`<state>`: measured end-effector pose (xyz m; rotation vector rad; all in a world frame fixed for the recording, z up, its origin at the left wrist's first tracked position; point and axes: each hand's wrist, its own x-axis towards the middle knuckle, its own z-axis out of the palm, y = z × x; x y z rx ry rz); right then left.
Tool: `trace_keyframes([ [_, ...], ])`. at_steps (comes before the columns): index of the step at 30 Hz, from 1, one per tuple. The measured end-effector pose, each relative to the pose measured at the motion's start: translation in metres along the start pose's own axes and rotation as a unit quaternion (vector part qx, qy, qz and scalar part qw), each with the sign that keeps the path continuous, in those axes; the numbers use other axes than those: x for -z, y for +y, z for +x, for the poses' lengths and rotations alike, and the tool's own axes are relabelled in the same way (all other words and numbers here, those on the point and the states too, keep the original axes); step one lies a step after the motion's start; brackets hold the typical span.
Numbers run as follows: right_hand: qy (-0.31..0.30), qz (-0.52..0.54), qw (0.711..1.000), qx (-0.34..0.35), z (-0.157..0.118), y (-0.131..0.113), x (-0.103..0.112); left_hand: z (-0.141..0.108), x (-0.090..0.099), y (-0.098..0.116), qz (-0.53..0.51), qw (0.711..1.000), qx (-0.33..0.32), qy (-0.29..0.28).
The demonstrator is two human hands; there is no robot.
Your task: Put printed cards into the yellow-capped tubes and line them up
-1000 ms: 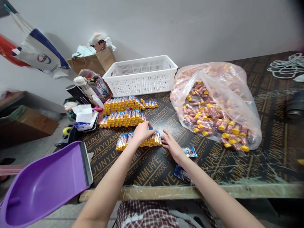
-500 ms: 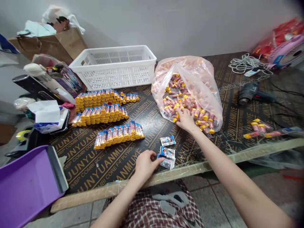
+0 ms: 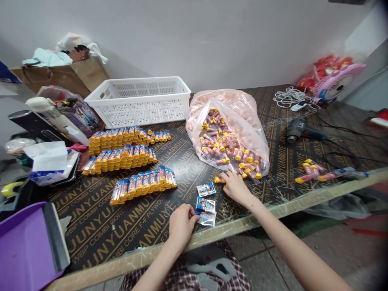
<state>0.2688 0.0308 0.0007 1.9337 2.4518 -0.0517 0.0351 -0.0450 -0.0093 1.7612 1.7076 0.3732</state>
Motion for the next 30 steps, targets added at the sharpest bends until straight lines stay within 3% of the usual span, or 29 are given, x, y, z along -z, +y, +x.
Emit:
trace_keyframes([
  [5, -0.015, 0.018, 1.0, -0.005, -0.027, -0.013, 0.004, 0.001, 0.003, -0.001, -0.009, 1.0, -0.004, 0.018],
  [10, -0.015, 0.043, 0.999, -0.028, -0.029, -0.019, 0.008, -0.001, -0.001, -0.005, -0.098, 0.994, -0.019, 0.035],
  [16, 0.031, 0.1, 0.993, -0.05, -0.021, -0.029, 0.001, 0.003, -0.006, -0.012, -0.231, 0.972, 0.012, 0.044],
  [20, 0.08, 0.182, 0.977, -0.081, -0.021, -0.026, -0.011, 0.006, -0.002, -0.016, -0.264, 0.964, 0.033, 0.023],
  [24, 0.147, 0.275, 0.942, -0.123, -0.022, -0.02, -0.021, 0.008, -0.001, -0.021, -0.304, 0.951, 0.033, 0.035],
  [27, 0.195, 0.34, 0.909, -0.14, -0.027, -0.023, -0.019, 0.008, -0.001, -0.023, -0.388, 0.919, 0.065, 0.035],
  [28, 0.211, 0.39, 0.885, -0.142, -0.03, -0.027, -0.016, 0.009, 0.001, -0.022, -0.426, 0.9, 0.084, 0.032],
  [30, 0.233, 0.523, 0.808, -0.139, -0.036, -0.039, -0.009, 0.009, 0.005, -0.021, -0.504, 0.855, 0.121, 0.027],
])
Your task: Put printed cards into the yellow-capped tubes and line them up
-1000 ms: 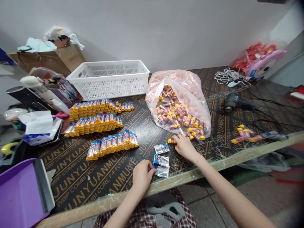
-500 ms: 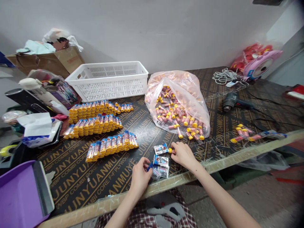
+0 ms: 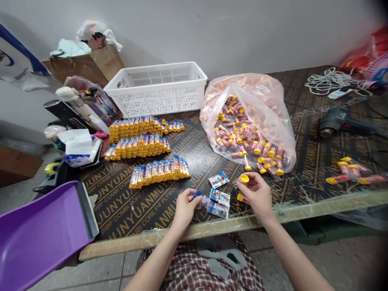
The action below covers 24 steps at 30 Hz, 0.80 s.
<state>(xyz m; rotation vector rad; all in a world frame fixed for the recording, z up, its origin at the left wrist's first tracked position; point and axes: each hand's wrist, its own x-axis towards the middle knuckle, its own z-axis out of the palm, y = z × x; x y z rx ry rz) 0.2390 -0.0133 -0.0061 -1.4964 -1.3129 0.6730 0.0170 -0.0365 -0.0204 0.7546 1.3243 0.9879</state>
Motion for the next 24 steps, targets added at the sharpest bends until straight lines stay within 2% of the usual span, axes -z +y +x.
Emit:
trace_keyframes([
  [2, -0.012, 0.131, 0.991, -0.026, -0.011, -0.013, -0.005, -0.001, 0.001, 0.006, -0.077, 0.996, 0.034, 0.016],
  [4, -0.039, 0.165, 0.985, -0.03, -0.024, -0.023, -0.012, -0.002, 0.004, 0.012, -0.134, 0.989, 0.059, 0.033],
  [8, -0.052, 0.136, 0.989, 0.0, -0.047, -0.033, -0.024, -0.001, 0.01, 0.02, -0.2, 0.975, 0.074, 0.062],
  [13, -0.056, 0.137, 0.988, 0.05, -0.066, -0.033, -0.035, 0.0, 0.016, 0.024, -0.232, 0.964, 0.074, 0.102],
  [20, -0.031, 0.025, 0.975, 0.217, -0.074, -0.033, -0.039, -0.003, 0.018, 0.025, -0.254, 0.957, 0.059, 0.125],
  [24, -0.03, 0.009, 0.966, 0.257, -0.074, -0.038, -0.04, -0.003, 0.018, 0.023, -0.242, 0.959, 0.054, 0.135],
])
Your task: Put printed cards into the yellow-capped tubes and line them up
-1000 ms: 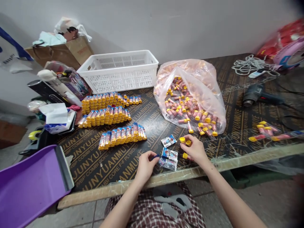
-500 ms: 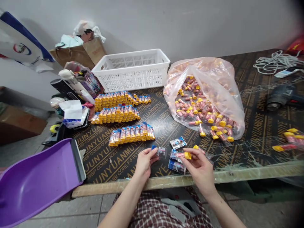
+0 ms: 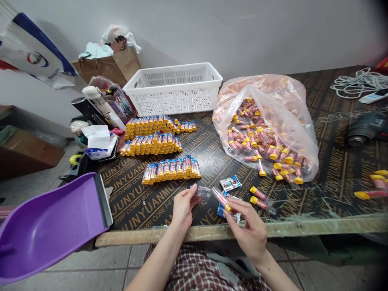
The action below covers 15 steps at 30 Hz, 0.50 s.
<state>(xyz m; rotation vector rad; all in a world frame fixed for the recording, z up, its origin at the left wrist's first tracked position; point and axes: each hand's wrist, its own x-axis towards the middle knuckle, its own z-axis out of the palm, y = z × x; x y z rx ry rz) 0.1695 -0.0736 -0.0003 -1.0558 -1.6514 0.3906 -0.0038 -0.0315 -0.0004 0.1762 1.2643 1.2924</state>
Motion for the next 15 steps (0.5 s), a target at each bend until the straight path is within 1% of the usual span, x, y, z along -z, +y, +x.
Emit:
trace_keyframes([
  [3, -0.02, 0.012, 1.0, 0.013, 0.0, -0.001, -0.002, 0.0, -0.001, -0.001, 0.003, 1.0, -0.014, 0.011],
  [6, -0.038, 0.033, 0.999, -0.002, -0.003, -0.001, -0.005, -0.003, -0.002, -0.001, -0.002, 0.999, -0.044, 0.002],
  [8, -0.053, 0.042, 0.997, -0.022, -0.004, 0.0, -0.006, -0.006, -0.004, 0.0, -0.001, 0.998, -0.059, -0.031],
  [10, -0.075, 0.05, 0.995, -0.035, -0.004, 0.001, -0.006, -0.009, -0.004, 0.003, 0.004, 0.996, -0.06, -0.072],
  [13, -0.108, 0.065, 0.991, -0.035, -0.002, 0.003, -0.006, -0.012, -0.004, 0.01, 0.013, 0.992, -0.047, -0.114],
  [15, -0.116, 0.058, 0.991, -0.026, 0.001, 0.004, -0.007, -0.013, -0.004, 0.014, 0.027, 0.989, -0.035, -0.141],
])
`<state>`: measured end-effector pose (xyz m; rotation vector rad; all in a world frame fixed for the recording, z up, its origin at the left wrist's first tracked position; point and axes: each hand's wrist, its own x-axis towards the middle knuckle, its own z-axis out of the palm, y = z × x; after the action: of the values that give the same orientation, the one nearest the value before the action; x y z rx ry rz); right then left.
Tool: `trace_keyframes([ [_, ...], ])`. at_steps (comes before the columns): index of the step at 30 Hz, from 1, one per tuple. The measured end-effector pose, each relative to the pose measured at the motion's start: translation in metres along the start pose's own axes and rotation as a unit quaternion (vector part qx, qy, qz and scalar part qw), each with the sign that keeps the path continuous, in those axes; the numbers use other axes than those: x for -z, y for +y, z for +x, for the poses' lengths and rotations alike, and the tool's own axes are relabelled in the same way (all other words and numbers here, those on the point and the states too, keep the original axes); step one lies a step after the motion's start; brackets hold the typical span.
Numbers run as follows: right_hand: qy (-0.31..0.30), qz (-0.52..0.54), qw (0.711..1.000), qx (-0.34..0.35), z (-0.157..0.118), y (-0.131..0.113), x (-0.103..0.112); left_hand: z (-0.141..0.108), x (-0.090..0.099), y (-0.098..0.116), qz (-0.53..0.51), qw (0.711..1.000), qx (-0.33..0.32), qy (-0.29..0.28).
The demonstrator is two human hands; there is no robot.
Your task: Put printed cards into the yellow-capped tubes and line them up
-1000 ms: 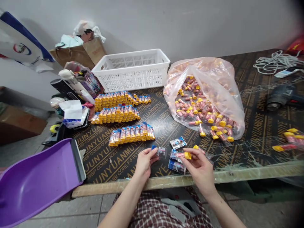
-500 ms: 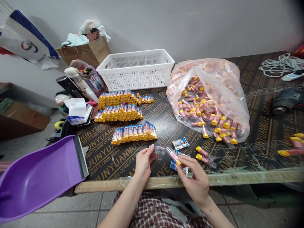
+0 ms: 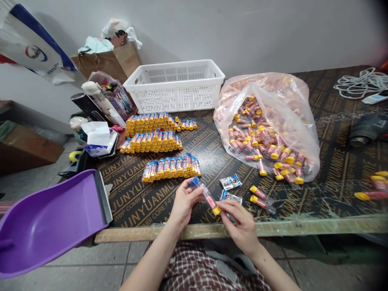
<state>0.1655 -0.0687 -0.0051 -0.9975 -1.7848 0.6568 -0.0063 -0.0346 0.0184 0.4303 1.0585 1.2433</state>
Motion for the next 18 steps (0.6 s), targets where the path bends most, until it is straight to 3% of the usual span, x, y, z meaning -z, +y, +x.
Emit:
trace_keyframes([
  [4, -0.004, -0.049, 0.999, 0.015, 0.008, 0.002, 0.002, -0.005, -0.002, 0.001, 0.069, 0.992, 0.059, -0.092],
  [7, -0.038, -0.051, 0.998, 0.012, 0.014, 0.004, 0.005, -0.011, -0.006, 0.0, 0.099, 0.983, 0.083, -0.13],
  [14, -0.149, 0.007, 0.988, 0.035, 0.021, 0.003, 0.012, -0.02, -0.013, -0.006, 0.103, 0.98, 0.106, -0.136],
  [18, -0.157, 0.043, 0.986, 0.03, 0.019, 0.005, 0.012, -0.023, -0.014, -0.011, 0.102, 0.98, 0.119, -0.12],
])
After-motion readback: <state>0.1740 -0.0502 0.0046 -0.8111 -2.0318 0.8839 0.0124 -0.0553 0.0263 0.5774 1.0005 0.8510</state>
